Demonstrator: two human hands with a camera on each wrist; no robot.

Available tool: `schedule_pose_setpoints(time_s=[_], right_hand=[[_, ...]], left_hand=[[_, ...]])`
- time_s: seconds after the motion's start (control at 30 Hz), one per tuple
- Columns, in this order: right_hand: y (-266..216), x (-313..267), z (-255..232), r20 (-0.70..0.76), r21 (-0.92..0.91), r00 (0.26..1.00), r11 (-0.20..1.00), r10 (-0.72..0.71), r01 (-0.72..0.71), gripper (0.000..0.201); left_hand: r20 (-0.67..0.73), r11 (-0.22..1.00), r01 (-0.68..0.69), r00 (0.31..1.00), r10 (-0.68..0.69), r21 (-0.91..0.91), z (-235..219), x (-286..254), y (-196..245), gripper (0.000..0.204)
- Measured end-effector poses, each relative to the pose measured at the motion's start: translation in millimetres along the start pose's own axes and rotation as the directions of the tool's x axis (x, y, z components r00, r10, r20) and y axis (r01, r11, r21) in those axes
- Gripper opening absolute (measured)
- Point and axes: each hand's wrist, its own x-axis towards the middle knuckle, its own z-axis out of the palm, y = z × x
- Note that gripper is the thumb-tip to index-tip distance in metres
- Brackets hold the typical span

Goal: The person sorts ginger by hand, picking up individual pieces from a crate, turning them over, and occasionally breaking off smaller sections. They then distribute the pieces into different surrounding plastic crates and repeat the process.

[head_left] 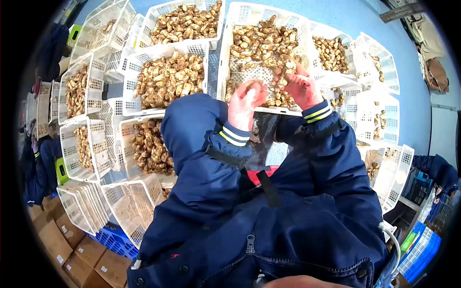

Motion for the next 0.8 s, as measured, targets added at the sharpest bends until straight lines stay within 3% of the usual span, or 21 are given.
schedule_pose_setpoints(time_s=[0.03,0.07,0.13,0.17,0.2,0.23,0.27,0.3,0.33,0.4,0.43,0.47,0.5,0.6,0.73,0.77,0.8], right_hand=[[11,8,-38,-0.133,0.064,0.988,0.995,0.084,-0.076,0.055],[13,14,-36,-0.373,0.059,0.914,0.987,0.161,-0.15,0.042],[23,41,-73,-0.487,0.031,0.827,0.952,0.28,-0.304,0.027],[17,61,-64,-0.394,-0.033,0.861,0.931,0.323,-0.364,0.02],[13,78,-55,-0.389,-0.1,0.899,0.961,0.201,-0.258,0.034],[0,92,-11,-0.378,-0.167,0.923,0.975,0.076,-0.148,0.048],[-2,120,-13,-0.273,-0.262,0.955,0.964,-0.113,0.039,0.059],[-8,146,-14,-0.156,-0.454,0.96,0.88,-0.235,0.141,0.057],[-13,168,-19,-0.102,-0.676,0.941,0.717,-0.321,0.171,0.051],[-12,206,-56,-0.094,-0.888,0.955,0.456,-0.282,0.047,0.042],[-9,216,-87,-0.045,-0.991,0.949,0.134,-0.311,-0.003,0.038],[-9,218,-94,0.014,-0.977,0.947,-0.205,-0.321,-0.055,0.035],[-10,213,-105,-0.202,-0.959,0.942,-0.14,-0.267,-0.246,0.032],[1,229,-159,-0.191,-0.874,0.939,-0.386,-0.287,-0.296,0.031],[27,237,-160,0.007,-0.566,0.998,-0.823,0.056,0.05,0.039],[39,236,-166,0.028,-0.458,0.997,-0.886,0.071,0.076,0.039],[45,236,-173,0.144,-0.441,0.989,-0.893,0.032,0.093,0.029]], left_hand=[[0.003,1.0,-0.01,1.0,0.01,-0.01,1,0,1,0.031],[0.006,1.0,-0.019,1.0,0.019,-0.023,1,-1,1,0.031],[0.032,0.996,-0.046,0.998,0.048,-0.075,1,-2,2,0.029],[0.033,0.996,-0.042,0.998,0.045,-0.081,4,-3,3,0.028],[0.032,0.996,-0.035,0.999,0.038,-0.087,5,-4,4,0.028],[0.047,0.994,-0.048,0.998,0.052,-0.096,6,-5,6,0.028],[0.015,0.998,-0.009,1.0,0.01,-0.064,9,-6,10,0.029],[0.005,0.996,-0.02,1.0,0.02,-0.085,9,-6,11,0.03],[-0.003,0.994,-0.028,1.0,0.027,-0.104,9,-7,11,0.03],[-0.086,0.996,-0.006,0.996,-0.002,-0.091,15,-10,23,0.031],[-0.104,0.996,0.004,0.995,-0.014,-0.091,15,-11,26,0.03],[-0.121,0.995,0.016,0.992,-0.028,-0.094,17,-13,30,0.03],[-0.127,0.994,0.018,0.991,-0.032,-0.105,20,-15,35,0.03],[-0.074,0.99,0.1,0.991,-0.108,-0.103,26,-19,44,0.029],[-0.044,0.971,0.15,0.986,-0.161,-0.185,28,-14,43,0.027],[-0.043,0.973,0.149,0.986,-0.159,-0.174,29,-13,42,0.026],[-0.041,0.975,0.149,0.987,-0.157,-0.162,29,-12,42,0.026]])
